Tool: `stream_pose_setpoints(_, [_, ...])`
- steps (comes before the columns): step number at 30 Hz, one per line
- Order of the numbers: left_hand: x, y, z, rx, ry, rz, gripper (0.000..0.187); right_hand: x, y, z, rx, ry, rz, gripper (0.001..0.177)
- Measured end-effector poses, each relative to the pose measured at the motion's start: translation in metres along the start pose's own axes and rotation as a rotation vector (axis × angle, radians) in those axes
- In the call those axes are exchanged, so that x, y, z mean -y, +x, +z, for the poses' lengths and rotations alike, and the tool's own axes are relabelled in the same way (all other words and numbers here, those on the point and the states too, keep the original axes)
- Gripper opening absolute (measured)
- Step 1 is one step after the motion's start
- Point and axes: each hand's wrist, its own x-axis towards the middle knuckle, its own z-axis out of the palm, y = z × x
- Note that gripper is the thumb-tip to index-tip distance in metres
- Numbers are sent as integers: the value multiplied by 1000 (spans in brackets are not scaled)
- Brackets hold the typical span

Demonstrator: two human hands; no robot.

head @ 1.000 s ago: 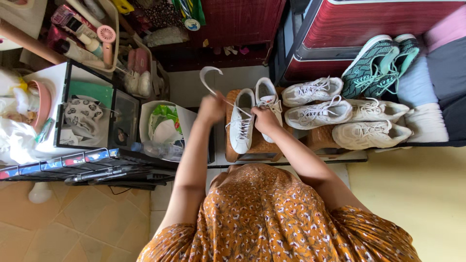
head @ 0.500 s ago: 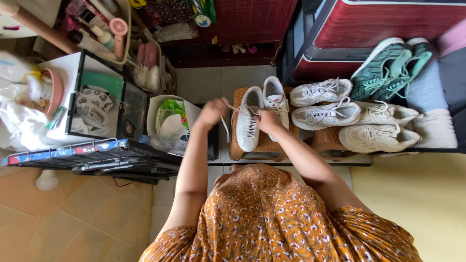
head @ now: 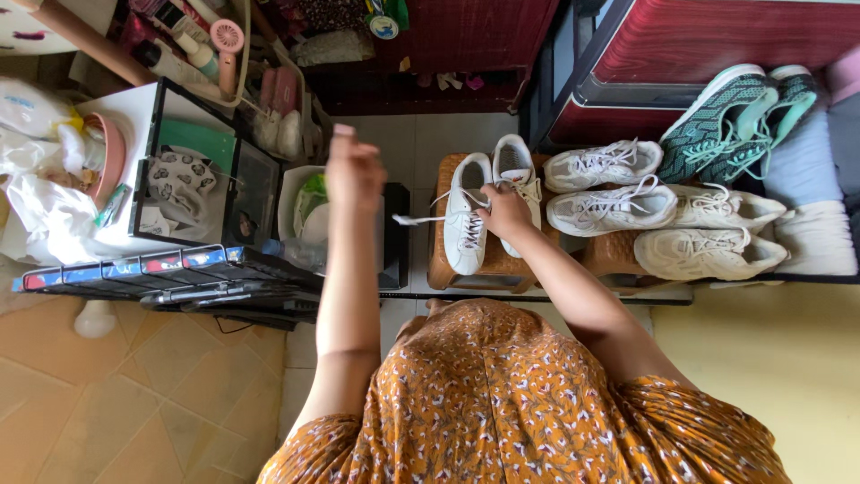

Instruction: The person threads white shoelaces through the eyelets of a pair of white sneakers placed on a small wooden stool. They pull the laces through, adjust the tension, and tie a knot to secure them.

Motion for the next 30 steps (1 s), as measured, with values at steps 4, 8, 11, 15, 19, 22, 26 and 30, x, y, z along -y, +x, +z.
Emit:
stream_pose_setpoints(4, [111,-5,12,317,807,-563,63,10,-1,15,-37,15,-5,29])
stream_pose_setpoints(8, [189,-31,18,341,904,-1073,74,8,3,35,-134,51,-94,17])
stream_pose_setpoints(11, [209,-33,18,86,769,-918,59,5,4,47,-142,75,-99,22])
stream_pose_setpoints(15, [214,-23,19,-24,423,-832,42,0,2,49,-193,29,-199,29])
stream_pose_setpoints(19, [207,-17,19,-96,262,-770,23,-4,1,47,-176,79,-237,31])
stream_pose_setpoints(22, [197,-19,15,-184,379,-624,18,-6,-1,51,-221,13,-308,32])
stream_pose_setpoints(26, [164,-7,17,-38,-80,-268,16,-7,1,53,-305,-52,-279,27])
stream_pose_setpoints(30, [86,30,15,-267,-476,-139,10,-14,-3,53,-201,-18,-158,27])
